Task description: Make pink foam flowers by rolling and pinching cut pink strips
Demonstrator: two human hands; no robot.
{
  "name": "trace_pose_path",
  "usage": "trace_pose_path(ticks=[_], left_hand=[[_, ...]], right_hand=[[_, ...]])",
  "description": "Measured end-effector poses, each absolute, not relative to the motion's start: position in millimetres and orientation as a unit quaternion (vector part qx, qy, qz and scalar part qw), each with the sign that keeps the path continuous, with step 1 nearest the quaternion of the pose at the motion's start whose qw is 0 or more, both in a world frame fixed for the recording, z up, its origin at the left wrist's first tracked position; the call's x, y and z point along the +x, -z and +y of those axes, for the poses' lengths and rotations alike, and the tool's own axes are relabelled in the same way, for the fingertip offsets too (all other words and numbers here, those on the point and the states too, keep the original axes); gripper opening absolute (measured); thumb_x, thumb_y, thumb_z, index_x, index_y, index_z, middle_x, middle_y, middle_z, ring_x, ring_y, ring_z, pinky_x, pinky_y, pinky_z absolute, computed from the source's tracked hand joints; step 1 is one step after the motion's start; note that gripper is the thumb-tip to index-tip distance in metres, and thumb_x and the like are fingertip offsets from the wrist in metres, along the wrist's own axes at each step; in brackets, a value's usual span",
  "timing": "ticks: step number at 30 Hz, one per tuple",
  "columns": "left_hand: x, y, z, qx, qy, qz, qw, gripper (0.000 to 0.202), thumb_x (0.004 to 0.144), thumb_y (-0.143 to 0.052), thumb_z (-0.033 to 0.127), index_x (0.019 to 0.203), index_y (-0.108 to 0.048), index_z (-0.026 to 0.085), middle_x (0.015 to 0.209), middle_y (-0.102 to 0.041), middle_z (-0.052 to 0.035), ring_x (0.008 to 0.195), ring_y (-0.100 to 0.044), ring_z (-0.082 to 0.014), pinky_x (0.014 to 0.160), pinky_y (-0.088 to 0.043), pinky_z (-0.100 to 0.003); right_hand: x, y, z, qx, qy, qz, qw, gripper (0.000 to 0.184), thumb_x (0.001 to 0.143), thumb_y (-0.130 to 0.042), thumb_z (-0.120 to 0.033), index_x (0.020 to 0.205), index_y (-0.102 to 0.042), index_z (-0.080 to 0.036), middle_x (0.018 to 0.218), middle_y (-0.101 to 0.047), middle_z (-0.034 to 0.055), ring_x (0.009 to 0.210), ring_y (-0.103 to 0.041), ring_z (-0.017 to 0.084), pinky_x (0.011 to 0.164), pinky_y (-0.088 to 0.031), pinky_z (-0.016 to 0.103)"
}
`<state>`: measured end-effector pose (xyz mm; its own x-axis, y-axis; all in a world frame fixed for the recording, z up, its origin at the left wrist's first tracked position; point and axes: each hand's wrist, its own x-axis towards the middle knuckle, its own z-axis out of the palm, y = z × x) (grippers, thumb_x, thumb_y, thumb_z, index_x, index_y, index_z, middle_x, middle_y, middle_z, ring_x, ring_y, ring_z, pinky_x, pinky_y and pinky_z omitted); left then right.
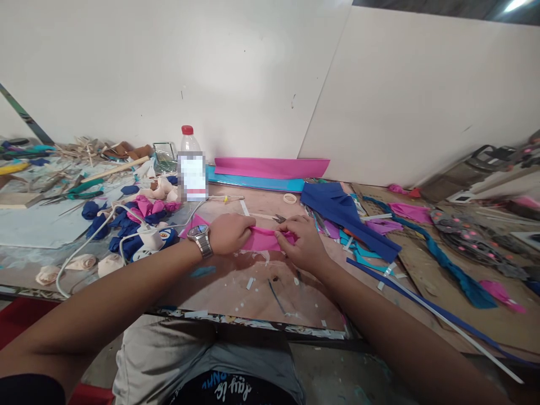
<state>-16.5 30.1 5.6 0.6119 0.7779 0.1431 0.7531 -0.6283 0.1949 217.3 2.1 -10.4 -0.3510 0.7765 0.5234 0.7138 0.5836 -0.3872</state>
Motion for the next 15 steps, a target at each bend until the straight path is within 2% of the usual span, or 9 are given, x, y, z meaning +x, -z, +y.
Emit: trace_pose_path(ticks=[3, 6, 9, 15], left_hand=[[-15.6, -6.3, 27.0, 0.905, -0.114, 0.402, 0.084, 0.021, 0.094, -0.048, 0.032, 0.088, -0.065, 0.02, 0.081, -0.071, -0.0065, 0.072, -0.061, -0.0217, 0.06, -0.029, -0.032], [-13.4, -7.4, 23.5, 0.914, -0.134, 0.365, 0.118, 0.033, 0.1, -0.042, 0.042, 0.087, -0.063, 0.02, 0.079, -0.068, -0.005, 0.071, -0.059, -0.0198, 0.062, -0.03, -0.032], [-11.7, -8.0, 21.6, 0.915, -0.148, 0.351, 0.133, 0.035, 0.103, -0.036, 0.037, 0.086, -0.061, 0.02, 0.08, -0.068, -0.0043, 0.072, -0.058, -0.0191, 0.063, -0.03, -0.032], [-12.8, -6.0, 23.1, 0.911, -0.154, 0.361, 0.124, 0.025, 0.098, -0.042, 0.028, 0.086, -0.063, 0.02, 0.079, -0.068, -0.0038, 0.071, -0.057, -0.0189, 0.062, -0.029, -0.031]], right_hand=[[215.8, 11.0, 1.2, -0.439, -0.055, -0.832, 0.334, 0.013, 0.092, -0.062, -0.028, 0.082, -0.068, -0.023, 0.082, -0.074, 0.0031, 0.086, -0.064, 0.023, 0.093, -0.037, 0.045], [213.7, 11.7, -0.6, -0.429, -0.07, -0.84, 0.326, 0.012, 0.092, -0.063, -0.029, 0.083, -0.068, -0.023, 0.084, -0.075, 0.0026, 0.087, -0.064, 0.023, 0.095, -0.036, 0.045], [212.5, 11.9, -2.3, -0.422, -0.073, -0.843, 0.324, 0.012, 0.092, -0.062, -0.028, 0.083, -0.067, -0.023, 0.083, -0.074, 0.0024, 0.088, -0.064, 0.022, 0.095, -0.035, 0.045], [213.7, 11.0, -2.0, -0.423, -0.069, -0.842, 0.328, 0.012, 0.092, -0.062, -0.03, 0.083, -0.067, -0.023, 0.083, -0.074, 0.0034, 0.088, -0.065, 0.023, 0.095, -0.037, 0.046]])
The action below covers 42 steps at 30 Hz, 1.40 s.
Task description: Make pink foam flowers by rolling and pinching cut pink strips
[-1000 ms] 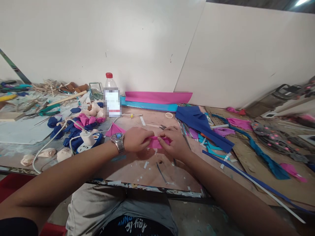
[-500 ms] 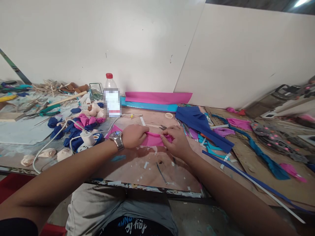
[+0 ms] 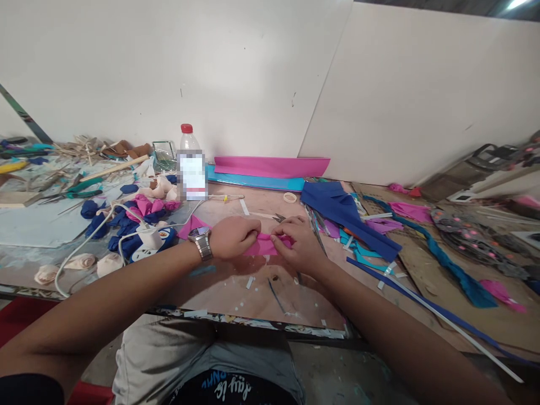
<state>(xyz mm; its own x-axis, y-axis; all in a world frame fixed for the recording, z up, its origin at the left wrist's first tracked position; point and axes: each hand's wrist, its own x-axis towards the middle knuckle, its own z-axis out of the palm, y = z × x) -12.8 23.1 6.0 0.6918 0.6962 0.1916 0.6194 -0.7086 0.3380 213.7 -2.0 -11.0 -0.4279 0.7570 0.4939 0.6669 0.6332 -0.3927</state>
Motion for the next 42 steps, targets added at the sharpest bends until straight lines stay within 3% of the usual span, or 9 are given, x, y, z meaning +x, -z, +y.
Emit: trace_pose_path(ticks=[5, 17, 27, 34, 38, 42], left_hand=[[-13, -7, 22, 0.918, -0.151, 0.324, 0.174, 0.03, 0.099, -0.045, 0.037, 0.092, -0.067, 0.019, 0.079, -0.07, -0.0041, 0.07, -0.059, -0.0178, 0.064, -0.034, -0.03], [-12, -6, 23, 0.903, -0.158, 0.295, 0.269, 0.024, 0.096, -0.05, 0.028, 0.091, -0.071, 0.018, 0.078, -0.07, -0.0014, 0.069, -0.057, -0.0139, 0.065, -0.037, -0.026], [-11, -8, 23, 0.885, -0.151, 0.318, 0.305, 0.033, 0.099, -0.048, 0.038, 0.091, -0.071, 0.016, 0.077, -0.07, -0.0026, 0.066, -0.056, -0.0135, 0.063, -0.037, -0.025], [-14, -12, 23, 0.914, -0.104, 0.345, 0.186, 0.018, 0.087, -0.051, 0.022, 0.085, -0.067, 0.018, 0.076, -0.069, -0.0037, 0.068, -0.058, -0.0169, 0.063, -0.035, -0.029], [-15, -7, 28, 0.902, -0.083, 0.416, 0.072, 0.025, 0.09, -0.044, 0.025, 0.088, -0.069, 0.02, 0.083, -0.073, -0.0081, 0.075, -0.064, -0.0232, 0.062, -0.034, -0.032], [-18, -3, 35, 0.887, -0.058, 0.457, 0.028, 0.031, 0.093, -0.04, 0.026, 0.09, -0.07, 0.02, 0.086, -0.075, -0.0113, 0.079, -0.068, -0.0269, 0.063, -0.037, -0.034]], right_hand=[[213, 11, -3, -0.41, -0.074, -0.852, 0.317, 0.012, 0.092, -0.062, -0.029, 0.085, -0.069, -0.023, 0.084, -0.076, 0.0034, 0.09, -0.065, 0.024, 0.095, -0.036, 0.046], [210, 10, -6, -0.401, -0.094, -0.86, 0.301, 0.009, 0.09, -0.062, -0.026, 0.083, -0.067, -0.023, 0.084, -0.076, 0.0024, 0.091, -0.064, 0.024, 0.098, -0.031, 0.048], [211, 8, -7, -0.4, -0.086, -0.858, 0.311, 0.007, 0.09, -0.066, -0.027, 0.086, -0.07, -0.023, 0.085, -0.077, 0.0013, 0.089, -0.066, 0.022, 0.096, -0.032, 0.045], [214, 8, -3, -0.427, -0.074, -0.839, 0.328, 0.008, 0.087, -0.065, -0.025, 0.079, -0.067, -0.022, 0.081, -0.074, 0.0009, 0.085, -0.066, 0.022, 0.095, -0.034, 0.044], [217, 9, 1, -0.463, -0.06, -0.819, 0.332, 0.008, 0.085, -0.064, -0.025, 0.078, -0.067, -0.022, 0.079, -0.074, 0.0004, 0.082, -0.066, 0.021, 0.093, -0.034, 0.043], [219, 10, 3, -0.492, -0.049, -0.802, 0.335, 0.009, 0.085, -0.064, -0.026, 0.077, -0.068, -0.022, 0.08, -0.075, 0.0009, 0.082, -0.067, 0.022, 0.093, -0.034, 0.042]])
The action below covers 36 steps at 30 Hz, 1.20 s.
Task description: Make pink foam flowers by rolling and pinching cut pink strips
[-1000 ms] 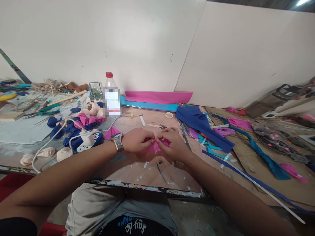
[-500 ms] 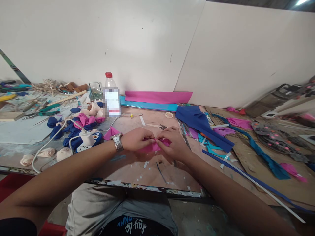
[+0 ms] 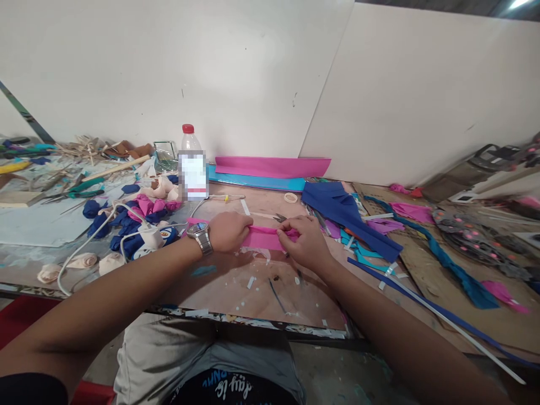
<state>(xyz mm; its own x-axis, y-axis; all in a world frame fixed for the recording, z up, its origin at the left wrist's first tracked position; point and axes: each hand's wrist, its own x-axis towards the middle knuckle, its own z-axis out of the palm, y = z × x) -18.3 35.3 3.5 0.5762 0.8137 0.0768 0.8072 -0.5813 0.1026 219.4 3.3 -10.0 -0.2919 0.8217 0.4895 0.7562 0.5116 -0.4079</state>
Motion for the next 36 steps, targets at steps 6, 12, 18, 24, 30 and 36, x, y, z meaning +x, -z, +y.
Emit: trace_pose_path(ticks=[6, 12, 18, 24, 30, 36], left_hand=[[-21, -5, 41, 0.868, -0.047, 0.494, 0.009, 0.035, 0.093, -0.038, 0.024, 0.094, -0.072, 0.02, 0.093, -0.076, -0.0134, 0.085, -0.071, -0.0289, 0.068, -0.043, -0.035], [-23, -7, 45, 0.851, -0.037, 0.523, 0.002, 0.034, 0.091, -0.04, 0.022, 0.097, -0.073, 0.019, 0.093, -0.076, -0.0147, 0.087, -0.071, -0.0297, 0.07, -0.045, -0.035], [-27, -9, 48, 0.859, -0.05, 0.509, 0.01, 0.035, 0.094, -0.039, 0.031, 0.091, -0.071, 0.018, 0.091, -0.075, -0.0129, 0.085, -0.07, -0.0276, 0.069, -0.043, -0.034], [-24, -8, 41, 0.877, -0.073, 0.473, 0.043, 0.051, 0.098, -0.038, 0.058, 0.087, -0.068, 0.018, 0.084, -0.073, -0.0115, 0.077, -0.065, -0.0245, 0.064, -0.035, -0.032], [-20, -7, 33, 0.901, -0.093, 0.417, 0.074, 0.062, 0.1, -0.029, 0.065, 0.083, -0.067, 0.019, 0.077, -0.07, -0.0086, 0.07, -0.061, -0.0216, 0.06, -0.027, -0.032], [-17, -17, 22, 0.918, -0.08, 0.364, 0.134, 0.061, 0.1, -0.03, 0.066, 0.083, -0.065, 0.019, 0.07, -0.066, -0.0048, 0.059, -0.053, -0.0168, 0.058, -0.026, -0.031]], right_hand=[[223, 10, 8, -0.531, -0.033, -0.778, 0.334, 0.013, 0.085, -0.062, -0.029, 0.075, -0.069, -0.022, 0.078, -0.075, 0.0016, 0.08, -0.067, 0.023, 0.089, -0.036, 0.041], [234, 7, 17, -0.557, -0.027, -0.761, 0.332, 0.012, 0.083, -0.061, -0.027, 0.074, -0.067, -0.021, 0.079, -0.076, 0.0018, 0.08, -0.067, 0.022, 0.087, -0.036, 0.038], [241, 7, 22, -0.572, -0.034, -0.755, 0.32, 0.013, 0.083, -0.06, -0.026, 0.074, -0.067, -0.021, 0.079, -0.076, 0.0023, 0.081, -0.067, 0.022, 0.088, -0.035, 0.039], [230, 11, 13, -0.526, -0.068, -0.791, 0.305, 0.011, 0.087, -0.062, -0.028, 0.08, -0.069, -0.022, 0.085, -0.077, 0.0017, 0.089, -0.067, 0.023, 0.099, -0.029, 0.044], [218, 9, 1, -0.469, -0.081, -0.827, 0.299, 0.011, 0.089, -0.06, -0.027, 0.083, -0.069, -0.022, 0.084, -0.075, 0.0019, 0.086, -0.066, 0.022, 0.097, -0.032, 0.043], [223, 7, 5, -0.482, -0.072, -0.81, 0.327, 0.012, 0.088, -0.059, -0.027, 0.08, -0.066, -0.022, 0.081, -0.074, 0.0022, 0.082, -0.066, 0.021, 0.092, -0.036, 0.041]])
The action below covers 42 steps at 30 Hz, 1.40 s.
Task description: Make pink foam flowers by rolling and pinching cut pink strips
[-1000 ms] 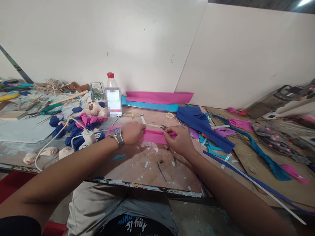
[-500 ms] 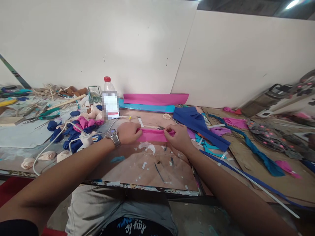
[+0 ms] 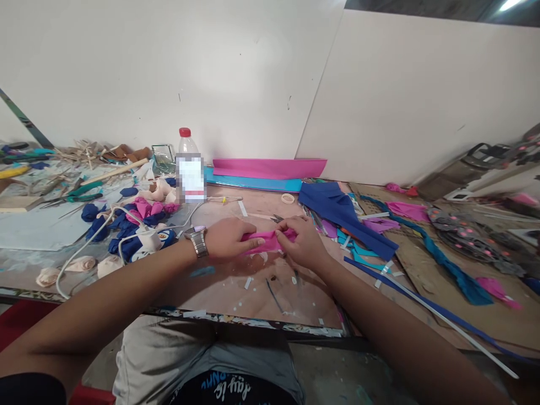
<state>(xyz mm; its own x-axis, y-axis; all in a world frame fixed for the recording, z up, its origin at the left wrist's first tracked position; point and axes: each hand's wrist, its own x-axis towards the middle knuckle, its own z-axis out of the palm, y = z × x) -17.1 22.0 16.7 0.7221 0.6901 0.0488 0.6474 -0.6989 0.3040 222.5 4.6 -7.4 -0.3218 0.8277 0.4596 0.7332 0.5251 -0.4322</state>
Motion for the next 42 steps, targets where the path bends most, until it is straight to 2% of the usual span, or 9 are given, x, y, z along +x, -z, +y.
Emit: trace_pose_path(ticks=[6, 9, 12, 14, 18, 23, 27, 35, 42], left_hand=[[-22, -20, 26, 0.898, -0.058, 0.435, 0.035, 0.066, 0.094, -0.036, 0.075, 0.091, -0.07, 0.018, 0.081, -0.072, -0.0124, 0.073, -0.066, -0.0253, 0.063, -0.038, -0.032], [-28, -17, 36, 0.878, -0.011, 0.479, -0.017, 0.059, 0.091, -0.047, 0.07, 0.095, -0.072, 0.017, 0.089, -0.074, -0.0168, 0.084, -0.07, -0.0314, 0.071, -0.044, -0.035], [-31, -13, 42, 0.874, 0.016, 0.485, -0.017, 0.056, 0.088, -0.054, 0.068, 0.1, -0.071, 0.016, 0.095, -0.074, -0.0178, 0.089, -0.071, -0.0332, 0.074, -0.046, -0.037], [-30, -11, 41, 0.884, 0.006, 0.468, -0.001, 0.059, 0.085, -0.056, 0.072, 0.103, -0.069, 0.017, 0.098, -0.075, -0.0166, 0.09, -0.071, -0.0327, 0.073, -0.046, -0.036], [-21, -7, 28, 0.913, -0.032, 0.403, 0.051, 0.055, 0.085, -0.057, 0.07, 0.105, -0.067, 0.02, 0.098, -0.075, -0.0124, 0.085, -0.07, -0.029, 0.066, -0.041, -0.033], [-12, -9, 15, 0.922, -0.093, 0.338, 0.164, 0.042, 0.1, -0.043, 0.052, 0.097, -0.07, 0.02, 0.089, -0.075, -0.0073, 0.08, -0.067, -0.0211, 0.068, -0.04, -0.03], [-10, -12, 16, 0.917, -0.117, 0.319, 0.21, 0.032, 0.099, -0.045, 0.034, 0.088, -0.071, 0.018, 0.082, -0.073, -0.0048, 0.072, -0.061, -0.016, 0.067, -0.039, -0.028], [-14, -17, 20, 0.895, -0.091, 0.307, 0.311, 0.03, 0.095, -0.045, 0.028, 0.08, -0.068, 0.017, 0.072, -0.067, -0.0004, 0.064, -0.054, -0.013, 0.062, -0.036, -0.026], [-12, -21, 19, 0.901, -0.085, 0.307, 0.296, 0.034, 0.096, -0.044, 0.03, 0.074, -0.066, 0.015, 0.066, -0.061, -0.0003, 0.06, -0.047, -0.0119, 0.059, -0.032, -0.027]], right_hand=[[236, 5, 17, -0.543, -0.052, -0.773, 0.324, 0.015, 0.085, -0.059, -0.028, 0.074, -0.065, -0.021, 0.077, -0.075, 0.0018, 0.076, -0.067, 0.02, 0.084, -0.04, 0.036], [237, 7, 19, -0.552, -0.063, -0.769, 0.318, 0.015, 0.084, -0.059, -0.027, 0.073, -0.067, -0.021, 0.075, -0.074, 0.002, 0.072, -0.066, 0.02, 0.078, -0.041, 0.034], [232, 11, 17, -0.545, -0.072, -0.777, 0.306, 0.014, 0.085, -0.06, -0.027, 0.076, -0.069, -0.021, 0.075, -0.075, 0.0013, 0.073, -0.066, 0.019, 0.085, -0.04, 0.036], [227, 13, 13, -0.528, -0.081, -0.793, 0.294, 0.014, 0.087, -0.061, -0.028, 0.078, -0.069, -0.022, 0.077, -0.076, 0.0007, 0.075, -0.066, 0.019, 0.093, -0.037, 0.04], [216, 15, 2, -0.47, -0.115, -0.831, 0.275, 0.011, 0.089, -0.061, -0.028, 0.085, -0.069, -0.022, 0.084, -0.076, 0.0016, 0.08, -0.065, 0.02, 0.097, -0.032, 0.044], [207, 11, -8, -0.42, -0.144, -0.854, 0.272, 0.011, 0.092, -0.059, -0.027, 0.086, -0.068, -0.023, 0.087, -0.077, 0.0011, 0.084, -0.066, 0.019, 0.099, -0.03, 0.044], [206, 9, -10, -0.413, -0.141, -0.856, 0.278, 0.01, 0.091, -0.059, -0.026, 0.086, -0.067, -0.023, 0.087, -0.077, 0.0008, 0.084, -0.066, 0.019, 0.101, -0.029, 0.044], [207, 8, -11, -0.41, -0.138, -0.856, 0.285, 0.009, 0.09, -0.06, -0.026, 0.085, -0.067, -0.023, 0.086, -0.077, 0.0011, 0.086, -0.067, 0.02, 0.102, -0.03, 0.045], [207, 7, -11, -0.401, -0.119, -0.862, 0.286, 0.009, 0.091, -0.062, -0.026, 0.084, -0.067, -0.023, 0.084, -0.077, 0.0004, 0.083, -0.067, 0.02, 0.1, -0.031, 0.044]])
